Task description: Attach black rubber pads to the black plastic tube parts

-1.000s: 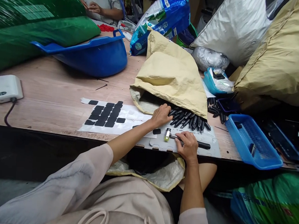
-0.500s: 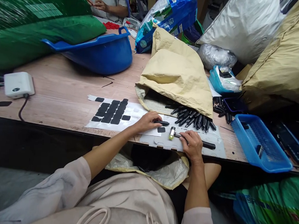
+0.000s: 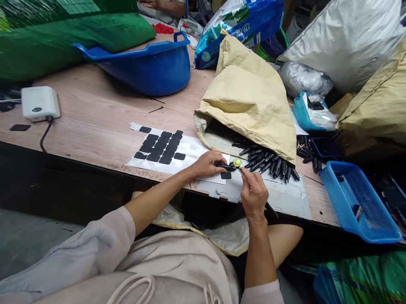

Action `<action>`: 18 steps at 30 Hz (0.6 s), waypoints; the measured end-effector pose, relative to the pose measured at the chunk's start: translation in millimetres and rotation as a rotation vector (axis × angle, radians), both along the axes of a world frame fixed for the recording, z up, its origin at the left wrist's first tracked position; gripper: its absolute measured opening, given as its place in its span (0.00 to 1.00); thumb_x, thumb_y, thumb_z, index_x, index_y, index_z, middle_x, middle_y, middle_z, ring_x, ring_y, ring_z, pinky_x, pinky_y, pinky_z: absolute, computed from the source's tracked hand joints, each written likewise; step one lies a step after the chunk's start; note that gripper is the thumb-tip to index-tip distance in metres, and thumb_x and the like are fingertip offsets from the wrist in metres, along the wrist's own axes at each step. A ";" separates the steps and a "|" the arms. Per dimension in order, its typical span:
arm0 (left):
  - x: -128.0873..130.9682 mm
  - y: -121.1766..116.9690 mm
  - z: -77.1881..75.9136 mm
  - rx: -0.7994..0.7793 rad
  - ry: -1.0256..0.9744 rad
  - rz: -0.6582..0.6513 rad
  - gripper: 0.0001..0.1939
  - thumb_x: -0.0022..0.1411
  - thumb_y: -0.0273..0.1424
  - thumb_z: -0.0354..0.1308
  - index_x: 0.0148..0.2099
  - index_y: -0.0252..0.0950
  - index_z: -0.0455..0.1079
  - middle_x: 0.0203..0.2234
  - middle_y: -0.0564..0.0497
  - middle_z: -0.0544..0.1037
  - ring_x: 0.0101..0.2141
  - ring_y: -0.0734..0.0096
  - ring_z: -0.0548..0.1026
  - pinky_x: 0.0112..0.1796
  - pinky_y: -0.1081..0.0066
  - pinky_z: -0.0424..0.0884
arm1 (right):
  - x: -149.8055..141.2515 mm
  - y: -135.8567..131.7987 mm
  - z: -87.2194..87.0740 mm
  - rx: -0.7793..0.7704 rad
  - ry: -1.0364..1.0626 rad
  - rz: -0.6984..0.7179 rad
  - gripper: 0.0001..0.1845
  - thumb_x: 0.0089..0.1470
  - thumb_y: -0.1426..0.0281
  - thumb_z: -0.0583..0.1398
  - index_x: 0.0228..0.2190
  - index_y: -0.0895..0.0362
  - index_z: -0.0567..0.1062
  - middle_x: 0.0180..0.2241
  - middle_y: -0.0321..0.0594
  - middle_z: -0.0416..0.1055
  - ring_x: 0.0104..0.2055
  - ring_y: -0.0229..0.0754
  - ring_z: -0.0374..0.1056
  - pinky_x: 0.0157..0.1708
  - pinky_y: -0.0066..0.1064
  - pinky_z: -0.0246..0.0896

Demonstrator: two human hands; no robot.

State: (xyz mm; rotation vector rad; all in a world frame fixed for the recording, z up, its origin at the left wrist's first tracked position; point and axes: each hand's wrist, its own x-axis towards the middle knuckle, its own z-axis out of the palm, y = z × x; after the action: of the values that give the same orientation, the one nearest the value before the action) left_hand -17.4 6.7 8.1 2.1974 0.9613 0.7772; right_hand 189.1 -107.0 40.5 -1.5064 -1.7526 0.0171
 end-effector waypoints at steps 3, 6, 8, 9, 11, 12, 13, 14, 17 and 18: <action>0.1 1.3 -1.4 -0.008 -0.026 -0.009 0.09 0.57 0.31 0.70 0.40 0.36 0.80 0.33 0.50 0.78 0.38 0.66 0.74 0.43 0.68 0.68 | -6.5 1.5 -0.4 0.041 -0.009 -0.001 0.18 0.68 0.66 0.56 0.53 0.47 0.80 0.39 0.42 0.78 0.41 0.43 0.74 0.45 0.33 0.69; 0.2 2.3 -2.3 -0.021 -0.035 -0.001 0.08 0.56 0.31 0.70 0.39 0.35 0.80 0.32 0.51 0.78 0.37 0.66 0.74 0.41 0.69 0.68 | -12.4 2.8 -5.1 0.069 -0.094 -0.033 0.17 0.69 0.67 0.55 0.51 0.47 0.81 0.37 0.41 0.77 0.39 0.41 0.73 0.39 0.30 0.67; 0.5 2.5 -2.6 -0.032 -0.044 -0.001 0.08 0.55 0.30 0.70 0.38 0.35 0.80 0.31 0.51 0.77 0.36 0.67 0.73 0.40 0.69 0.67 | -14.5 3.8 -7.9 0.056 -0.161 -0.056 0.17 0.69 0.68 0.55 0.49 0.47 0.82 0.35 0.40 0.77 0.36 0.40 0.72 0.35 0.29 0.64; 0.6 2.5 -2.7 -0.035 -0.052 -0.004 0.07 0.55 0.30 0.70 0.38 0.35 0.80 0.31 0.51 0.77 0.36 0.67 0.74 0.40 0.69 0.67 | -14.5 4.1 -8.2 0.050 -0.182 -0.068 0.17 0.69 0.68 0.55 0.49 0.47 0.83 0.35 0.39 0.77 0.35 0.39 0.72 0.33 0.28 0.62; 0.9 2.4 -2.9 -0.038 -0.063 -0.008 0.07 0.55 0.29 0.70 0.38 0.35 0.80 0.32 0.51 0.78 0.37 0.67 0.74 0.40 0.69 0.67 | -12.6 3.8 -6.3 0.055 -0.184 -0.091 0.17 0.69 0.68 0.55 0.49 0.47 0.83 0.35 0.39 0.76 0.36 0.39 0.71 0.34 0.28 0.62; 1.0 2.4 -2.9 -0.036 -0.065 -0.010 0.08 0.55 0.29 0.70 0.39 0.35 0.80 0.32 0.50 0.78 0.37 0.67 0.74 0.40 0.69 0.68 | -11.0 3.1 -4.4 0.068 -0.168 -0.100 0.17 0.69 0.68 0.55 0.49 0.47 0.82 0.35 0.40 0.76 0.36 0.40 0.72 0.35 0.29 0.63; 1.0 2.4 -3.0 -0.034 -0.067 -0.010 0.08 0.55 0.29 0.70 0.39 0.35 0.80 0.32 0.50 0.78 0.38 0.66 0.75 0.41 0.69 0.68 | -9.3 2.3 -2.5 0.083 -0.149 -0.104 0.17 0.69 0.67 0.55 0.50 0.47 0.82 0.35 0.40 0.76 0.37 0.40 0.72 0.36 0.29 0.63; 1.0 2.5 -2.9 -0.033 -0.066 -0.010 0.08 0.55 0.29 0.70 0.39 0.35 0.80 0.32 0.50 0.79 0.38 0.66 0.75 0.41 0.69 0.68 | -7.8 1.2 -1.0 0.095 -0.130 -0.104 0.17 0.69 0.67 0.55 0.51 0.47 0.82 0.35 0.40 0.76 0.37 0.41 0.72 0.37 0.30 0.64; 0.8 2.7 -2.4 -0.037 -0.057 -0.004 0.07 0.55 0.29 0.70 0.38 0.35 0.80 0.33 0.50 0.79 0.38 0.65 0.75 0.41 0.68 0.68 | -5.7 -2.1 -1.1 0.076 -0.108 -0.100 0.17 0.69 0.67 0.55 0.51 0.47 0.82 0.35 0.41 0.76 0.37 0.41 0.72 0.39 0.30 0.64; 0.7 2.8 -2.1 -0.040 -0.053 -0.004 0.07 0.55 0.29 0.70 0.38 0.35 0.80 0.32 0.50 0.79 0.38 0.66 0.75 0.41 0.68 0.68 | -5.5 -2.9 -2.7 0.054 -0.114 -0.098 0.17 0.69 0.67 0.55 0.50 0.47 0.82 0.35 0.41 0.76 0.37 0.41 0.71 0.39 0.30 0.64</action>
State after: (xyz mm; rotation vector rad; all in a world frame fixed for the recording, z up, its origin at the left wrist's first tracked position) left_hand -16.7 9.6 6.1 2.1328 0.9384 0.8042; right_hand 183.6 -109.9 37.8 -1.5782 -1.7517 -0.1677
